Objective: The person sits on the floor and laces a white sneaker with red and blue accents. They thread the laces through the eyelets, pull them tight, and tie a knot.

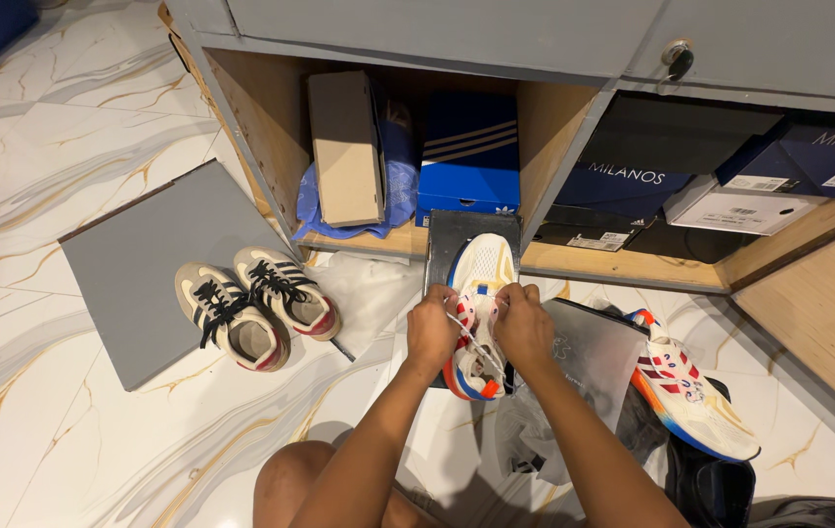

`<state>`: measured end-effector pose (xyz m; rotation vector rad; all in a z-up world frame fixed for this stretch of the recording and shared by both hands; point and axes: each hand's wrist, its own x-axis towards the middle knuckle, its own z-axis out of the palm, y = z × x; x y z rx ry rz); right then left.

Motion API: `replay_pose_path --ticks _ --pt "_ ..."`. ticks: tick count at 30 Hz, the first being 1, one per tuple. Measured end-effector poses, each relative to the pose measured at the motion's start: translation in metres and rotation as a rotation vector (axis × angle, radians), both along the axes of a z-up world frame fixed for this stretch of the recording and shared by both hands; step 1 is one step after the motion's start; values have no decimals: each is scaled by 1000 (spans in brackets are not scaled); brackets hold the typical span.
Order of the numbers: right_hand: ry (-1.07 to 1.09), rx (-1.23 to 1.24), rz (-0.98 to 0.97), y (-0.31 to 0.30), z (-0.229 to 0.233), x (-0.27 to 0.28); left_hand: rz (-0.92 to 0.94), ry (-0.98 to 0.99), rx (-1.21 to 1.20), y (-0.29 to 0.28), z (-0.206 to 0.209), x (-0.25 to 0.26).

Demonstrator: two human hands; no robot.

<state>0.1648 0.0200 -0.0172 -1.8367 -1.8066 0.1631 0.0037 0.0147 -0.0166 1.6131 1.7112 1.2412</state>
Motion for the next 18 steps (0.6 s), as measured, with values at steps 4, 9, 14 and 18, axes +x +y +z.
replay_pose_path --ticks 4,9,14,18 --pt "168 -54 -41 -9 18 3 -82 19 -29 -10 15 -10" --pt "262 -208 2 -50 50 12 -221 124 -43 -59 28 -17" --pt "80 -353 21 -67 48 -16 -261 340 -228 -64 21 6" --pt "117 -108 43 -70 28 -21 -238 616 -203 -45 5 29"
